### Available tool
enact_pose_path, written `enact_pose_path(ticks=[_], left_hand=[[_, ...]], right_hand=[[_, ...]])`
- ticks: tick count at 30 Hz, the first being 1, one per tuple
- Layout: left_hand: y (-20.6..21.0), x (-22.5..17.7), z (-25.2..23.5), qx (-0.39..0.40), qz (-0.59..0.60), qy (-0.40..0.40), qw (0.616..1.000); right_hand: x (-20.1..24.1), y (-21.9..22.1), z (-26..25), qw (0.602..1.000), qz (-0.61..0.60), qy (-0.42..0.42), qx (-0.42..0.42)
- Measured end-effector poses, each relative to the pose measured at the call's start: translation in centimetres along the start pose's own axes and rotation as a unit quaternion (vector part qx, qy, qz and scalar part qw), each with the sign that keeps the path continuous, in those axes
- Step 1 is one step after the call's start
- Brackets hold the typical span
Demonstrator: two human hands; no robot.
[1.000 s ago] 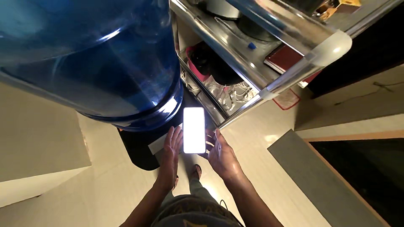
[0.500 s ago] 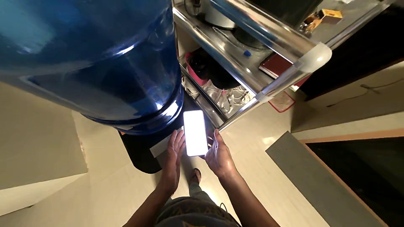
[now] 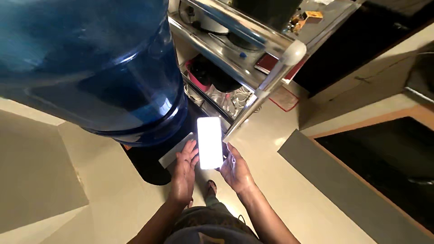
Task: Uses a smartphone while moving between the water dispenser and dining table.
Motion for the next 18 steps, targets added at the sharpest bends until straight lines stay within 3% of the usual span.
enact_pose_path(ticks=[4,11,18], left_hand=[[2.1,1.5,1.5,0.076,0.117,-0.107,0.984],[4.1,0.8,5.0,0.179,0.166,-0.143,0.959],[5.6,2.7,11.3,0.312,0.149,-0.169,0.923]], right_hand=[[-0.7,-0.5,2.5,0.998,0.008,-0.047,0.032],[-2.0,-2.6,9.0,0.961,0.113,-0.221,0.122],[-6.8,-6.4,16.9,0.936,0.143,-0.321,0.022]])
Point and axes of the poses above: each hand's wrist, its own z-axis away from the middle knuckle, its own y-axis out of the palm, x = y × z, the point moved 9 cm from there along -z, towards the middle knuckle, and after that the axes turned 11 degrees about -z, right-handed, at the moved point
